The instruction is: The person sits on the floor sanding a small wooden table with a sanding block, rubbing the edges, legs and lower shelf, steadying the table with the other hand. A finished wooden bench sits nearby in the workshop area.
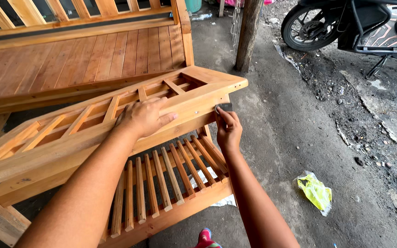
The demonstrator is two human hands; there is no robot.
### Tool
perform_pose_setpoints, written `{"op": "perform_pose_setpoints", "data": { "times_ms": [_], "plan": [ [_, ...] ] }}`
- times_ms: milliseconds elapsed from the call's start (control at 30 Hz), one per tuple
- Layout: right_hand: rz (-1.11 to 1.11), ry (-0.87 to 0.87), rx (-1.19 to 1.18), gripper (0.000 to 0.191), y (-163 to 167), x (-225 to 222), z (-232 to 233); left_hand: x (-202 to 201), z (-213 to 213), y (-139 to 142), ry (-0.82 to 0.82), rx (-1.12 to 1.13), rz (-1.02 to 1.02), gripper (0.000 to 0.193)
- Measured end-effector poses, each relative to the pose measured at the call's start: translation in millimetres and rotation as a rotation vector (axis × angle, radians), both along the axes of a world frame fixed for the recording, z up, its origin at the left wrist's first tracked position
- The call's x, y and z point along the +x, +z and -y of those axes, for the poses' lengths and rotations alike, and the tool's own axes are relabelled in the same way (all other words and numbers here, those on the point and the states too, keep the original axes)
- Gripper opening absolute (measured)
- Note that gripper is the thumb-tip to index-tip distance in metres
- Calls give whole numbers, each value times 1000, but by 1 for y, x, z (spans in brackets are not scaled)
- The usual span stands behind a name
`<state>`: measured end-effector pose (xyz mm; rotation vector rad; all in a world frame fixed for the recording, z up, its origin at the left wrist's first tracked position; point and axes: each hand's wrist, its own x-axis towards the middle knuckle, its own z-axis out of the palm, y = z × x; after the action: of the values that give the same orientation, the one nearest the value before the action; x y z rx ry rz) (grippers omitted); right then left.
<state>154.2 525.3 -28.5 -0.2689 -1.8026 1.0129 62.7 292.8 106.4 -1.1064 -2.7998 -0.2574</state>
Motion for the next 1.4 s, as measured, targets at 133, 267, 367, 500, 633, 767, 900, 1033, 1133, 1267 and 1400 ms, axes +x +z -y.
{"op": "perform_pose_setpoints", "data": {
  "times_ms": [133,267,367,500,633,767,900,1033,1133,1267,1400],
  "plan": [
    [-125,-29,70,24,4,-10,-1,-1,2,2,-10,1,4,80],
    [-44,-15,86,21,2,-5,-1,-2,4,2,12,8,21,82],
    [-31,26,42,22,-9,10,0,-2,3,-1,-22,22,-17,81],
    [-10,24,-8,17,-20,10,-8,-4,2,-2,-12,18,-2,82],
    [-68,104,-67,17,-28,6,-15,-5,1,-1,3,22,20,82],
    [-148,3,-99,16,-28,6,-10,-1,-1,0,-1,7,-7,82],
    [28,-34,-104,12,-10,-10,-9,3,-1,3,6,-20,5,81],
    [-66,6,8,9,-3,-10,-10,4,0,5,14,-8,64,76],
    [-55,23,28,14,-13,7,-8,3,-1,4,0,6,52,77],
    [-95,8,27,13,-12,-2,-14,1,-3,-1,0,-11,9,79],
    [-144,12,72,10,-5,-22,-23,-1,-2,-4,-18,15,15,79]
  ]
}}
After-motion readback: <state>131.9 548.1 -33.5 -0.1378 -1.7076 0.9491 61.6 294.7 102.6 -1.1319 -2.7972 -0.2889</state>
